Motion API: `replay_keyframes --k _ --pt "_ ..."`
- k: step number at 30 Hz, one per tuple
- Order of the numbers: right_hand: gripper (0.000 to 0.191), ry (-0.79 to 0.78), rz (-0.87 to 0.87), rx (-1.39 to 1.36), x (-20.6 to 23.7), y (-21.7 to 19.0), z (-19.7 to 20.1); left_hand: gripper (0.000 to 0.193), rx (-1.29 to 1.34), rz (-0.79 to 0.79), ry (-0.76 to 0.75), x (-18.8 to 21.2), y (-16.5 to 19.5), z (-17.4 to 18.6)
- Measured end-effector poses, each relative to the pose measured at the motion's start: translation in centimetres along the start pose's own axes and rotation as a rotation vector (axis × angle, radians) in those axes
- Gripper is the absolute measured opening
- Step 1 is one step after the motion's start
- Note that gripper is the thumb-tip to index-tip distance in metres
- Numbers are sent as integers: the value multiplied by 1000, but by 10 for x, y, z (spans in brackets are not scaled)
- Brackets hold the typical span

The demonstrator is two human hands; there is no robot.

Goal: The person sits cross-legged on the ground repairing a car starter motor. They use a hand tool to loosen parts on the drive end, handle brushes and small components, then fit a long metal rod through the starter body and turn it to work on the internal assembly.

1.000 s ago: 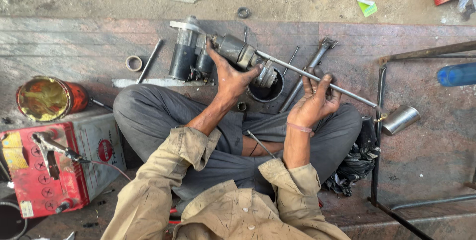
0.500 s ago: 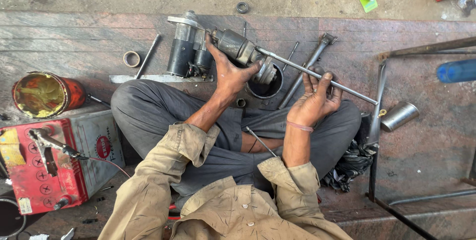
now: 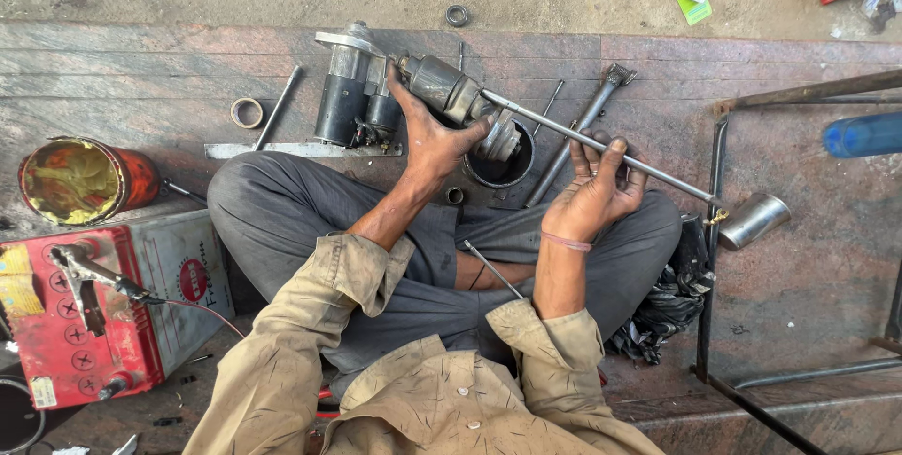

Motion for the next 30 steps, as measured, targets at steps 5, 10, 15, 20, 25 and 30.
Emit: replay_keyframes --k 5,10,15,20,25,30 --pt "18 112 5 31 1 4 3 147 -26 -13 -1 0 0 -1" --pt "18 179 -53 76 -11 -22 27 148 -1 -5 14 -2 3 1" --pt "11 -5 -187 420 -18 -90 88 149 78 44 0 -3 2 1" --pt "7 -205 -411 718 -4 -150 156 148 -36 -5 -8 -1 1 4" --pt "21 -149 -745 1066 20 -129 186 147 -40 11 -22 1 1 2" --pt "48 -115 -697 1493 36 -107 166 145 -77 5 -14 -1 3 3"
Point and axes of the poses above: each hand's wrist, its own x-axis away from the middle knuckle, its own z-axis out of the back of the hand, y = z × x, the point moved 2 cm from there along -x, towards the middle knuckle, and after that the axes turned 8 degrees about -y, right-handed, at the moved point
